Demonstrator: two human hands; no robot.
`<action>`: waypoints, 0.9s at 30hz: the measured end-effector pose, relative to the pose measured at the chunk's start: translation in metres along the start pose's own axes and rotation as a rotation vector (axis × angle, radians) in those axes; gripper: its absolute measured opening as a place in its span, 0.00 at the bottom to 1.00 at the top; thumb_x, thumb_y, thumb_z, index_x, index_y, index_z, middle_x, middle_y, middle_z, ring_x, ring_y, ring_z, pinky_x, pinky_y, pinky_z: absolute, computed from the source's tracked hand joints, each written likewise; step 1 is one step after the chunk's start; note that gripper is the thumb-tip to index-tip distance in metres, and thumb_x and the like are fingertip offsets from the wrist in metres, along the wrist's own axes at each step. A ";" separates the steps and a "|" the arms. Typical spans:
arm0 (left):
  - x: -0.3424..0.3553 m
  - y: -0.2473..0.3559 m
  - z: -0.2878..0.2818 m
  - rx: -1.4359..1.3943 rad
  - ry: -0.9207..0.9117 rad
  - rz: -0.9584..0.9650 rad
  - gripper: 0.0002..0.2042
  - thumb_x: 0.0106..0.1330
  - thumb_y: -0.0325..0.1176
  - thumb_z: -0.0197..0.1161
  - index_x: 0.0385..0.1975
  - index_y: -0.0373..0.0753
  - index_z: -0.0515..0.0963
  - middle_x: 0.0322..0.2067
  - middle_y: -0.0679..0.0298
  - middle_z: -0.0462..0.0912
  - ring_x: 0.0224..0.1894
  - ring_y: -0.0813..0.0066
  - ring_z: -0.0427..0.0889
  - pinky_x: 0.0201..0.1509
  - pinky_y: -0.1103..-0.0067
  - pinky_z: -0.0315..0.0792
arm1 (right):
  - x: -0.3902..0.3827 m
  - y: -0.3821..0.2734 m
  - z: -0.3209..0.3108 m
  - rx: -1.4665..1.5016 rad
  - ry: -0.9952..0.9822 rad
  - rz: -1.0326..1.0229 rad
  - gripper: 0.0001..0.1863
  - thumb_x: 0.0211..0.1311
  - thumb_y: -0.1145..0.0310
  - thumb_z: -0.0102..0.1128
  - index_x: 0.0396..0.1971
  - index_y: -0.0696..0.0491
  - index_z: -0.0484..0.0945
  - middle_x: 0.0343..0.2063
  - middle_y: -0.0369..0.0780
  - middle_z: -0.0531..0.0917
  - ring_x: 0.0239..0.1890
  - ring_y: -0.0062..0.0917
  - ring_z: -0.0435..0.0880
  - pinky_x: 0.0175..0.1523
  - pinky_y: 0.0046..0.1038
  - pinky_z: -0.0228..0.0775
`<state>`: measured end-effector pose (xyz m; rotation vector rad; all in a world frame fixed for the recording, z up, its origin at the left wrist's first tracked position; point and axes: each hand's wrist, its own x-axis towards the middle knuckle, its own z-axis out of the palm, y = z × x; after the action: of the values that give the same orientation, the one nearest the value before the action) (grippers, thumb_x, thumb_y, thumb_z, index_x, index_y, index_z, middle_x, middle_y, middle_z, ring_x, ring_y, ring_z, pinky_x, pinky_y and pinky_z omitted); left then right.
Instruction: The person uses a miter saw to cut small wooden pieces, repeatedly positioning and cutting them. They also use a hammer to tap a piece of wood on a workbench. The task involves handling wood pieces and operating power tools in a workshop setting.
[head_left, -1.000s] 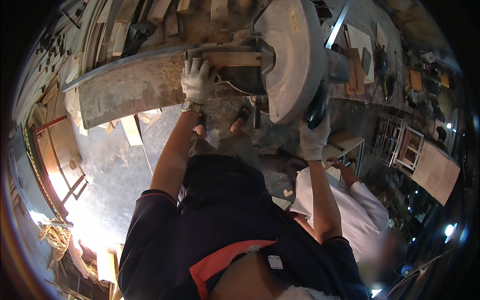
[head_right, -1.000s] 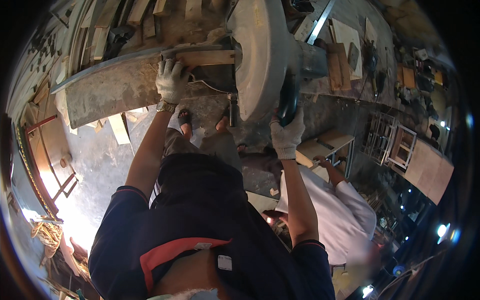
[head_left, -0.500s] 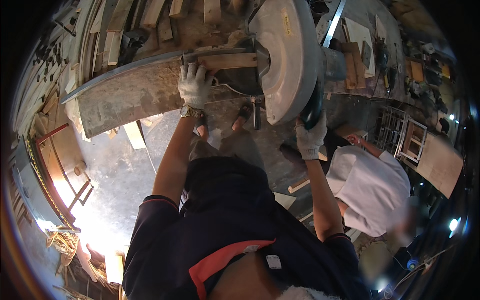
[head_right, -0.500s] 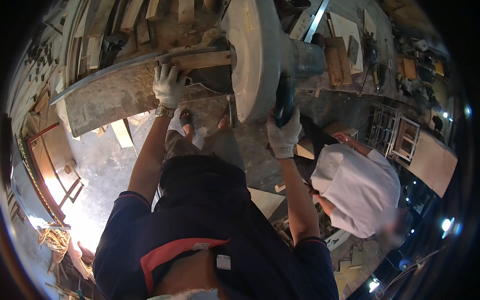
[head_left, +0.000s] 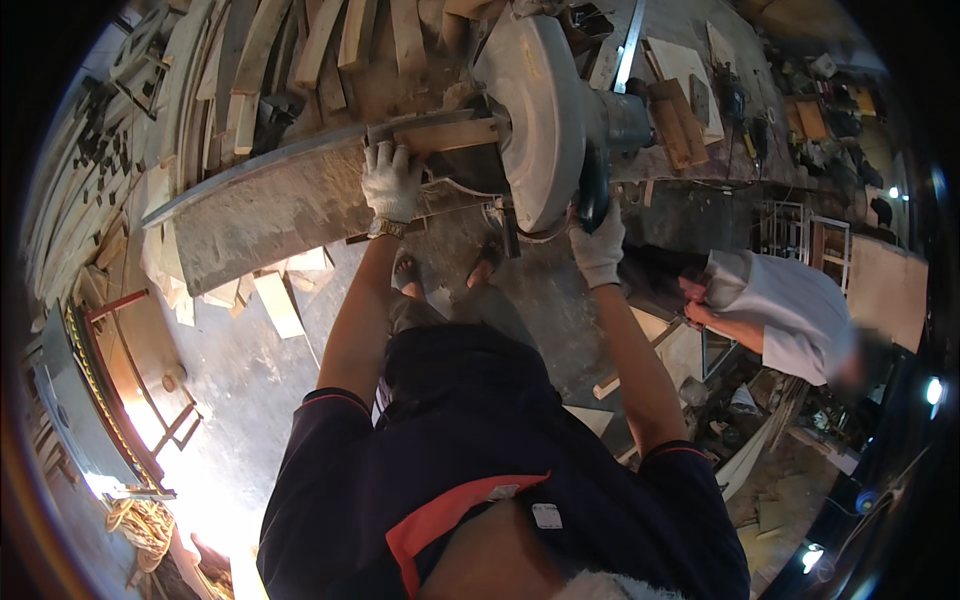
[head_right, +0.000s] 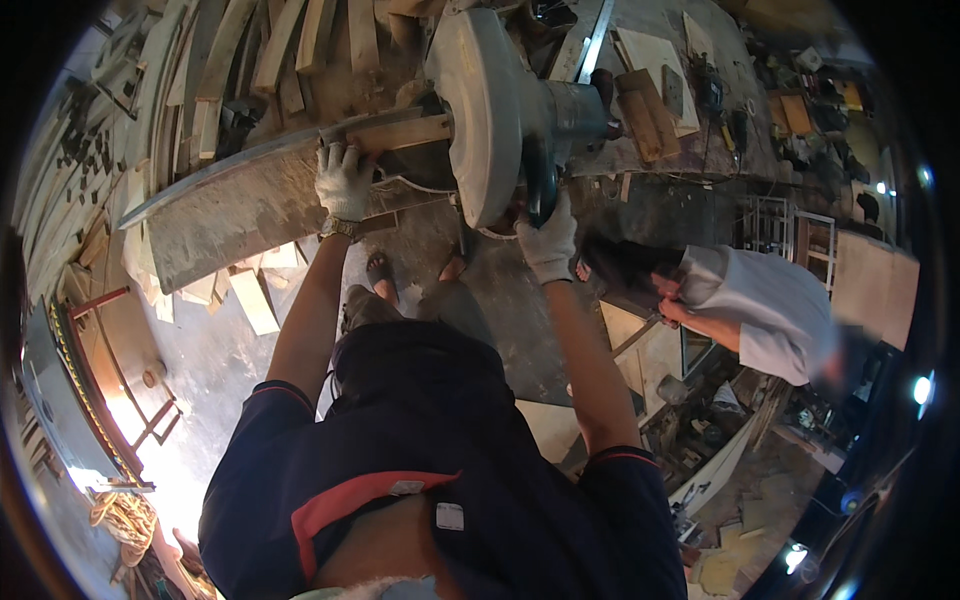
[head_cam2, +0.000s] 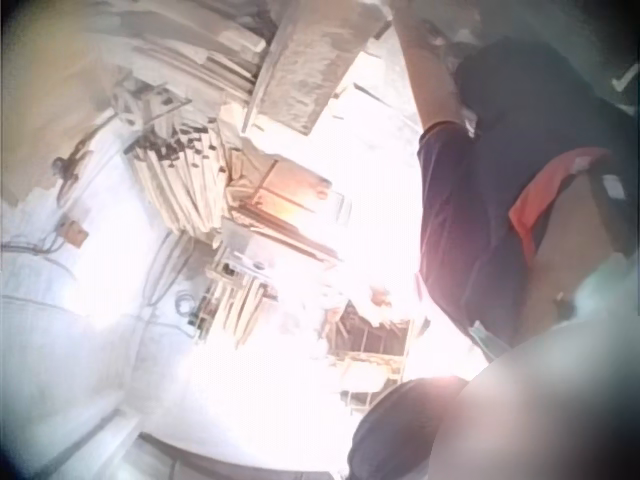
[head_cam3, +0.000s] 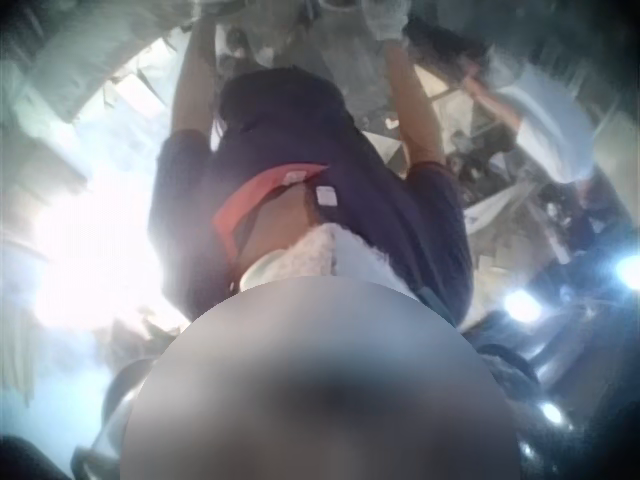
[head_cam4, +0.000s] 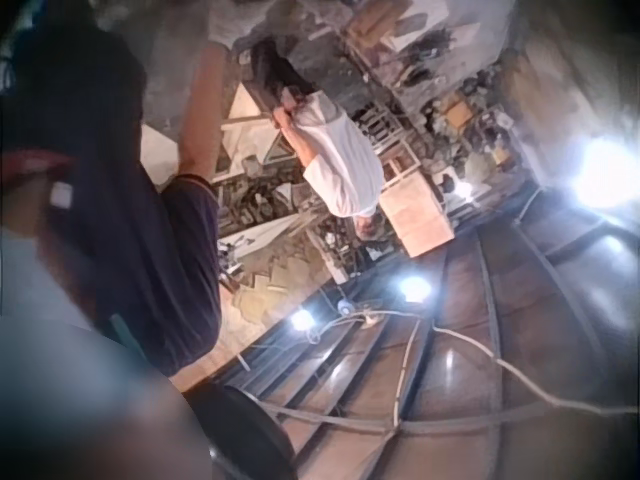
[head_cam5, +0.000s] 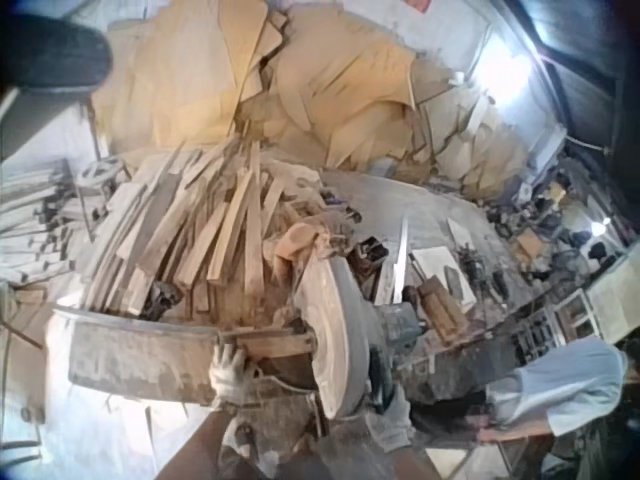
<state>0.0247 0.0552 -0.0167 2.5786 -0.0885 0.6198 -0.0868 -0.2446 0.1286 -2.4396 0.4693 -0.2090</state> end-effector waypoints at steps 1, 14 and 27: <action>0.001 0.000 0.000 0.002 0.015 0.002 0.17 0.61 0.48 0.73 0.40 0.41 0.84 0.43 0.57 0.83 0.50 0.52 0.80 0.48 0.60 0.79 | 0.004 -0.008 -0.012 -0.008 -0.030 0.002 0.23 0.52 0.71 0.66 0.50 0.56 0.76 0.37 0.47 0.88 0.43 0.47 0.89 0.48 0.43 0.77; -0.006 0.000 -0.017 0.079 -0.101 0.109 0.23 0.63 0.52 0.70 0.46 0.38 0.79 0.54 0.50 0.80 0.60 0.45 0.74 0.64 0.52 0.67 | 0.123 -0.198 -0.176 -0.222 -0.276 -0.260 0.18 0.63 0.60 0.60 0.46 0.58 0.81 0.35 0.47 0.88 0.32 0.31 0.86 0.40 0.36 0.78; -0.037 0.040 -0.058 0.043 -0.299 -0.196 0.25 0.51 0.43 0.78 0.49 0.42 0.81 0.57 0.50 0.77 0.59 0.45 0.76 0.61 0.56 0.72 | 0.113 0.021 -0.063 0.890 -0.602 0.387 0.20 0.75 0.52 0.55 0.55 0.52 0.72 0.34 0.39 0.85 0.22 0.26 0.85 0.25 0.28 0.75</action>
<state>-0.0394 0.0456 0.0296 2.6610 0.0798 0.1649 -0.0048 -0.3382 0.1688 -1.4036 0.4323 0.3986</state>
